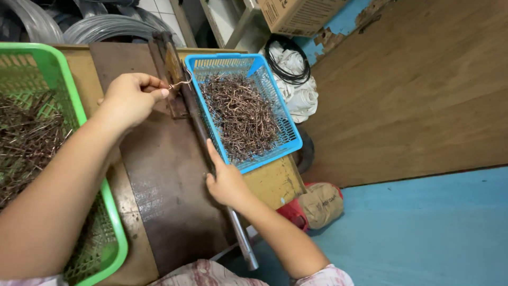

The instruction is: Sorting through metal wire segments and using a manual lever-operated tool to cut or process them.

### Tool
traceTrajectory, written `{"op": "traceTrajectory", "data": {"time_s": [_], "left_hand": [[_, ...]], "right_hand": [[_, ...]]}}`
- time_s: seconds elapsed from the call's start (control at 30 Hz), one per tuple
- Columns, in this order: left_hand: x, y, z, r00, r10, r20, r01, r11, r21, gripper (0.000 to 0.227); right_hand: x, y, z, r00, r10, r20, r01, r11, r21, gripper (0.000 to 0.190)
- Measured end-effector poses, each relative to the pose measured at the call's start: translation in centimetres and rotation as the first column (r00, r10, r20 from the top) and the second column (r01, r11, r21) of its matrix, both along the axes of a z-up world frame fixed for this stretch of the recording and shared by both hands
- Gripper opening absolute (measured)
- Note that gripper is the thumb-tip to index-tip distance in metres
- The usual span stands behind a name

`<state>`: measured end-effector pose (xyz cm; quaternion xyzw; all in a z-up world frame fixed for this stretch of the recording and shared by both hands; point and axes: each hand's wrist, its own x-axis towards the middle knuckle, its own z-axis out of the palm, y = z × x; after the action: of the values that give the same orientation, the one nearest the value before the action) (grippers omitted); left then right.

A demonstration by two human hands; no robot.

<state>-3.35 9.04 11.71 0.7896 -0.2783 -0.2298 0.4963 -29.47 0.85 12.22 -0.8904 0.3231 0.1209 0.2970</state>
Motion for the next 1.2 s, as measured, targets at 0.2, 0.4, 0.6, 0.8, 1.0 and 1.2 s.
{"op": "traceTrajectory", "data": {"time_s": [0.2, 0.4, 0.6, 0.8, 1.0, 1.2], "left_hand": [[-1.0, -1.0, -2.1, 0.931, -0.14, -0.336, 0.055, 0.967, -0.25, 0.025], [-1.4, -1.0, -1.5, 0.929, -0.162, -0.331, 0.063, 0.955, -0.29, 0.024], [-0.3, 0.0, -0.8, 0.986, -0.169, -0.006, 0.17, 0.985, 0.032, 0.024], [1.4, 0.8, -2.2, 0.722, -0.691, -0.045, 0.235, 0.183, 0.954, 0.048], [1.0, 0.3, 2.0, 0.83, -0.483, -0.278, 0.47, 0.875, -0.116, 0.04], [0.4, 2.2, 3.1, 0.9, -0.436, 0.013, 0.435, 0.899, 0.054, 0.099]], "right_hand": [[-0.1, 0.1, -2.6, 0.996, -0.061, 0.062, 0.058, 0.997, 0.051, 0.087], [0.0, 0.0, -3.4, 0.995, -0.065, 0.081, 0.063, 0.997, 0.035, 0.086], [0.1, 0.0, -3.4, 0.995, -0.068, 0.066, 0.067, 0.998, 0.017, 0.087], [0.1, -0.9, -6.4, 0.996, -0.077, 0.05, 0.078, 0.997, -0.024, 0.093], [0.0, -0.9, -6.6, 0.993, -0.079, 0.086, 0.081, 0.996, -0.02, 0.093], [0.0, -0.9, -6.6, 0.993, -0.07, 0.094, 0.072, 0.997, -0.02, 0.092]]}}
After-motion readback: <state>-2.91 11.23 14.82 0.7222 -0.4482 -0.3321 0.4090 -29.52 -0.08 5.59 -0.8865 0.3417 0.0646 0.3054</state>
